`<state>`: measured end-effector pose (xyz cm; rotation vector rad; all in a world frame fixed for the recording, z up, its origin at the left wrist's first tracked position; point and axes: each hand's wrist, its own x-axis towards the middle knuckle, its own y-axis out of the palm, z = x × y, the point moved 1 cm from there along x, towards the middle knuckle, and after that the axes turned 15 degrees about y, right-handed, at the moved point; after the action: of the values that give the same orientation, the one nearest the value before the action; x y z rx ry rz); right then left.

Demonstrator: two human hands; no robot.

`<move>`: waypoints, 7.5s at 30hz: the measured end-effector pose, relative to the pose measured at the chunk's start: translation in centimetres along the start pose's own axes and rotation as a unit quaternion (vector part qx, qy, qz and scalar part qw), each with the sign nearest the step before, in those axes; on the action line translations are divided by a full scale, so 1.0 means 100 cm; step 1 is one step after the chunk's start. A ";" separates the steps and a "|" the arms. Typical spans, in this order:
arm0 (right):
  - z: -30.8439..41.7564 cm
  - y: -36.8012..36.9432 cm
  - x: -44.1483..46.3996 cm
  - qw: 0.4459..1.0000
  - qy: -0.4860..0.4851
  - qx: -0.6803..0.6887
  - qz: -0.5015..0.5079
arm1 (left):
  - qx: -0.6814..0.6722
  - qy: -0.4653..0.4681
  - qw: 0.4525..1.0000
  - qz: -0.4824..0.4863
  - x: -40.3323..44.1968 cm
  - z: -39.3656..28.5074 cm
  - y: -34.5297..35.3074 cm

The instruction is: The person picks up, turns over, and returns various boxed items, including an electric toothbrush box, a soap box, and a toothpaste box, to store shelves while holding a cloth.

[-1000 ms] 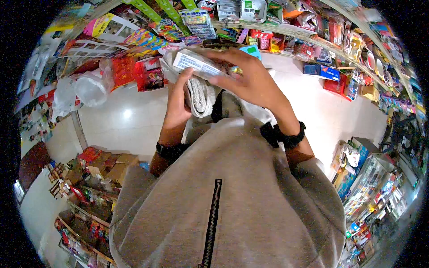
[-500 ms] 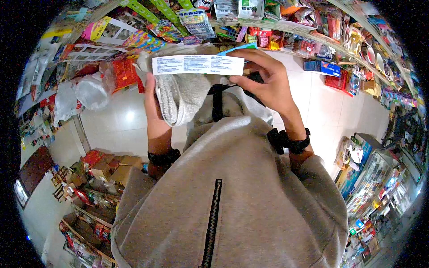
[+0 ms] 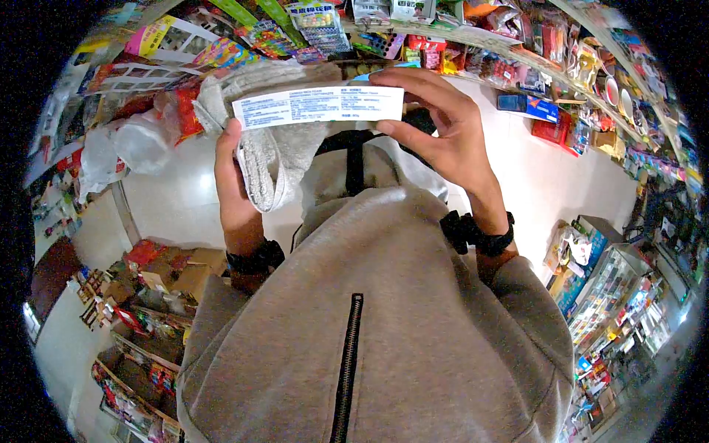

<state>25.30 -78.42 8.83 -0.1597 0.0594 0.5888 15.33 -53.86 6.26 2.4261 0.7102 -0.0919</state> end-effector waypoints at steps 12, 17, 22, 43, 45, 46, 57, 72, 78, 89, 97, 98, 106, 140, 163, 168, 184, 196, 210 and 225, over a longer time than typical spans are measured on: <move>-0.008 -0.020 -0.007 0.999 0.022 0.026 0.014 | -0.013 0.005 0.999 -0.032 -0.005 0.028 0.007; -0.005 -0.021 -0.008 0.998 0.058 0.026 0.016 | 0.001 -0.010 0.998 -0.068 -0.010 0.024 0.015; -0.004 -0.025 -0.005 0.997 0.054 0.050 0.024 | 0.004 0.009 0.999 -0.049 -0.010 0.019 0.018; -0.032 -0.151 -0.013 0.969 0.002 0.201 0.144 | 0.084 0.153 0.979 -0.104 -0.077 0.048 0.158; -0.036 -0.164 -0.018 0.965 0.001 0.213 0.152 | 0.092 0.148 0.979 -0.101 -0.084 0.055 0.166; -0.033 -0.160 -0.015 0.964 0.000 0.216 0.156 | 0.094 0.151 0.979 -0.104 -0.085 0.050 0.166; -0.046 -0.214 -0.038 0.952 0.000 0.248 0.178 | 0.126 0.156 0.966 -0.163 -0.122 0.086 0.215; -0.056 -0.242 -0.053 0.958 -0.012 0.245 0.146 | 0.181 0.169 0.961 -0.123 -0.129 0.097 0.255; -0.054 -0.227 -0.050 0.956 -0.052 0.255 0.134 | 0.200 0.146 0.963 -0.103 -0.120 0.088 0.237; -0.034 -0.194 -0.042 0.972 -0.046 0.212 0.092 | 0.149 0.186 0.971 -0.027 -0.089 0.061 0.220; -0.026 -0.170 -0.032 0.981 -0.054 0.172 0.068 | 0.165 0.220 0.961 -0.027 -0.079 0.042 0.204; -0.024 -0.168 -0.032 0.980 -0.048 0.178 0.070 | 0.168 0.225 0.960 -0.022 -0.078 0.041 0.202; -0.021 -0.179 -0.035 0.989 -0.054 0.126 0.051 | 0.229 0.278 0.933 -0.019 -0.080 0.047 0.206; -0.032 -0.210 -0.090 0.976 -0.196 0.033 0.094 | 0.154 0.349 0.914 -0.141 -0.092 0.128 0.266; -0.049 -0.182 -0.072 0.955 0.083 0.250 0.135 | 0.217 0.351 0.906 -0.097 -0.091 0.121 0.255; -0.046 -0.183 -0.067 0.960 0.094 0.251 0.083 | 0.152 0.319 0.927 -0.125 -0.093 0.122 0.257; -0.030 -0.186 -0.077 0.999 -0.040 -0.007 0.023 | 0.098 0.253 0.949 -0.159 -0.097 0.110 0.253; -0.018 -0.184 -0.075 0.973 -0.163 -0.163 0.008 | 0.053 0.129 0.985 -0.100 -0.106 0.128 0.255; -0.033 -0.195 -0.068 0.953 -0.101 -0.253 0.133 | -0.025 -0.071 0.995 -0.064 -0.106 0.139 0.212; -0.019 -0.227 0.055 0.995 0.022 -0.094 0.032 | 0.094 -0.122 0.977 -0.148 -0.094 0.129 0.171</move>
<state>42.53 -94.35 9.39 -0.3545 0.0519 0.6556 17.24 -77.13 6.97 2.4071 0.9799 -0.5892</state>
